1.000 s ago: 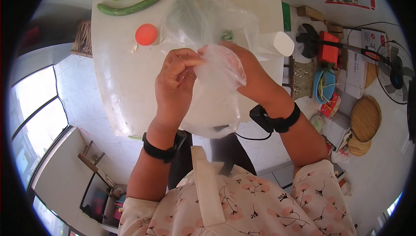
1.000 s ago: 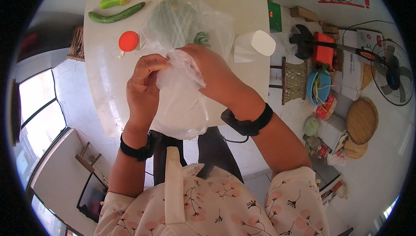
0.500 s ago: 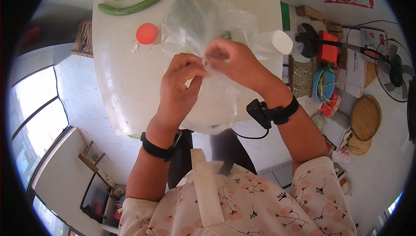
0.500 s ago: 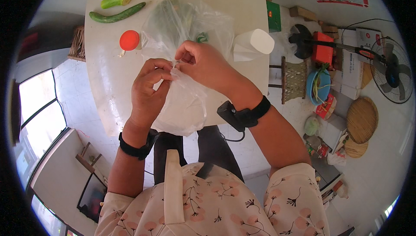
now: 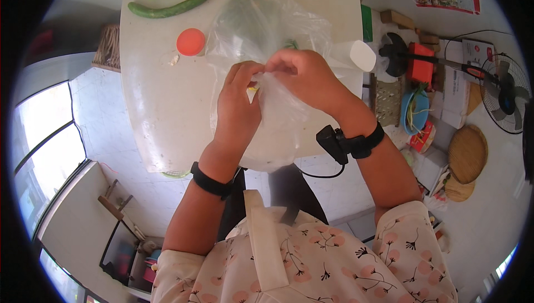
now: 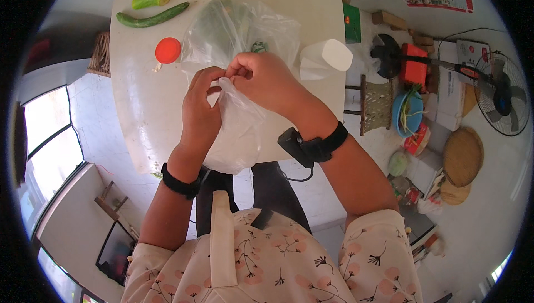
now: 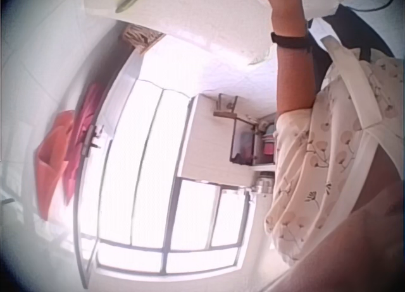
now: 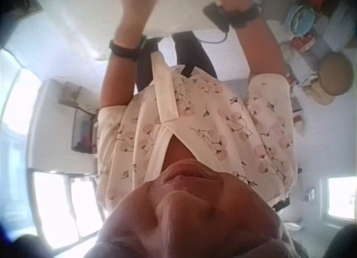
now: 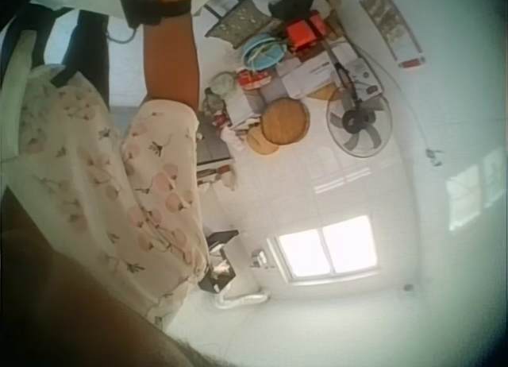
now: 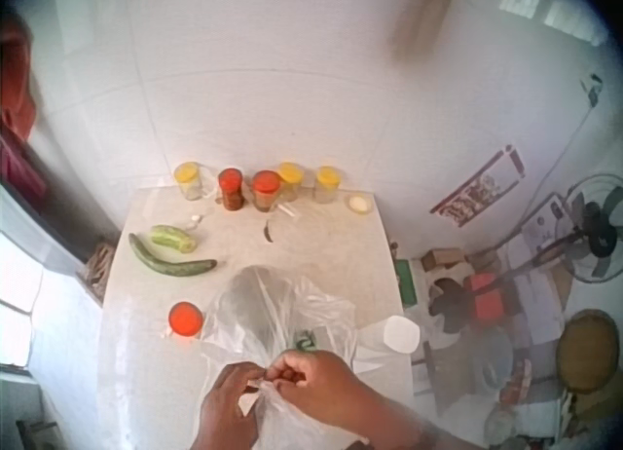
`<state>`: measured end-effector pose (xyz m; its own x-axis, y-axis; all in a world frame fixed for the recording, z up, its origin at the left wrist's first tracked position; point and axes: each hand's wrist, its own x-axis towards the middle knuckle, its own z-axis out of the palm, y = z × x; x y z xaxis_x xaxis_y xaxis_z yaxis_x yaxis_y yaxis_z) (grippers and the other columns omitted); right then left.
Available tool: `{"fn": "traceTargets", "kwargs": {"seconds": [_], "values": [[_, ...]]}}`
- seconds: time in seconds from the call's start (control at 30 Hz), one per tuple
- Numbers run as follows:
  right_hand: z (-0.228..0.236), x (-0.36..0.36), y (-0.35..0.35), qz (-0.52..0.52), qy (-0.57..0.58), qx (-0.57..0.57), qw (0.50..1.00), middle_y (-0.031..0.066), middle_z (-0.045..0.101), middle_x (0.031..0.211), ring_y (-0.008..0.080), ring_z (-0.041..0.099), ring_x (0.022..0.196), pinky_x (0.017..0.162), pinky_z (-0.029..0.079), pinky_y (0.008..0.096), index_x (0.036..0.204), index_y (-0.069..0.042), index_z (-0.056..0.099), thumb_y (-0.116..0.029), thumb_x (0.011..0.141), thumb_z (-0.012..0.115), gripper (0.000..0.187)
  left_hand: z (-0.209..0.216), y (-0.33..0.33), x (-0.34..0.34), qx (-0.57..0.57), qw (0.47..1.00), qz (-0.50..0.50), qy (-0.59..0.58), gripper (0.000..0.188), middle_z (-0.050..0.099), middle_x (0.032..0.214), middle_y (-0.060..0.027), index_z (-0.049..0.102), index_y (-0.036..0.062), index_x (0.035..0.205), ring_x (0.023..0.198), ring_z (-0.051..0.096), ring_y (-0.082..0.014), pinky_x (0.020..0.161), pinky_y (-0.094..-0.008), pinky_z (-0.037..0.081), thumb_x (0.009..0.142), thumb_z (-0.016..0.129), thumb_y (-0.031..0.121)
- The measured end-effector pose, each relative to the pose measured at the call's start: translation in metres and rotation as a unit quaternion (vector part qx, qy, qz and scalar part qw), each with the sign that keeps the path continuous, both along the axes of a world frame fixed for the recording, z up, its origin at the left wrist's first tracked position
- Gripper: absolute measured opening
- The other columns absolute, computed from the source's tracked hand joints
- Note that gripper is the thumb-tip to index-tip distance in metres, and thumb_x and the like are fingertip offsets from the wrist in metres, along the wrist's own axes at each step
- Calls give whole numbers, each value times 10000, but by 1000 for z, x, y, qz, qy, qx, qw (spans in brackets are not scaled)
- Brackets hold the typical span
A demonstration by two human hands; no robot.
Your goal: The person walks from a counter to a table and uses both hands to untie a knot in a plastic bag, removes a netted melon from the bag, and then pulls off the plastic netting to reveal the melon.
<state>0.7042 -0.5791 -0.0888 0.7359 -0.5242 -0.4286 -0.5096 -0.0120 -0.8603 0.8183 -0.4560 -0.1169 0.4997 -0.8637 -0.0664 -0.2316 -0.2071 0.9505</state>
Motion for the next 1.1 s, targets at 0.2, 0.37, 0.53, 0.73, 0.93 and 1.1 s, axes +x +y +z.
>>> {"fn": "traceTargets", "kwargs": {"seconds": [0.2, 0.37, 0.53, 0.73, 0.93, 1.1], "values": [[-9, 0, 8, 0, -34, -89, 995, 130, 676, 761, 197, 636, 685, 663, 503, 297, 905, 27, 659, -83, 841, 647, 128, -10, -6, 13, 32, 995, -46, -81, 194, 619, 893, -115, 634, 23, 903, 855, 586, -296, 729, -371, 502, 760, 628, -107], [-14, 5, 2, 40, -18, -123, 991, 151, 652, 726, 228, 614, 640, 609, 474, 336, 865, 35, 641, -102, 822, 694, 153, -12, -6, 12, -4, 995, -24, -98, 145, 610, 822, -106, 635, 22, 842, 780, 589, -283, 694, -359, 502, 755, 637, -94], [-11, 6, -5, 73, 5, -41, 997, 106, 634, 703, 178, 572, 618, 600, 464, 307, 852, 22, 638, -97, 817, 706, 141, -15, -3, 15, -3, 995, -15, -97, 87, 627, 798, -75, 645, 8, 816, 691, 613, -189, 659, -289, 508, 791, 644, -75], [-13, 3, -7, 85, 28, 25, 996, 97, 678, 840, 163, 631, 801, 736, 494, 298, 922, 8, 642, -119, 844, 683, 155, -16, -5, 15, -15, 995, 5, -95, 116, 577, 730, -90, 597, 34, 756, 673, 568, -246, 604, -339, 482, 733, 641, -71], [-11, 3, -8, 81, 36, 38, 995, 96, 680, 867, 150, 625, 816, 756, 497, 289, 927, 12, 643, -123, 850, 674, 159, -14, -5, 17, 4, 992, -14, -127, 70, 628, 747, -72, 633, 5, 786, 648, 609, -173, 623, -278, 506, 767, 656, -58], [-12, -2, -16, 100, 36, 84, 991, 74, 670, 857, 128, 608, 812, 755, 492, 281, 936, 16, 640, -128, 861, 652, 163, -12, -6, 13, 9, 993, -13, -119, 66, 626, 736, -71, 635, 4, 783, 631, 599, -164, 616, -273, 502, 761, 654, -55]]}}
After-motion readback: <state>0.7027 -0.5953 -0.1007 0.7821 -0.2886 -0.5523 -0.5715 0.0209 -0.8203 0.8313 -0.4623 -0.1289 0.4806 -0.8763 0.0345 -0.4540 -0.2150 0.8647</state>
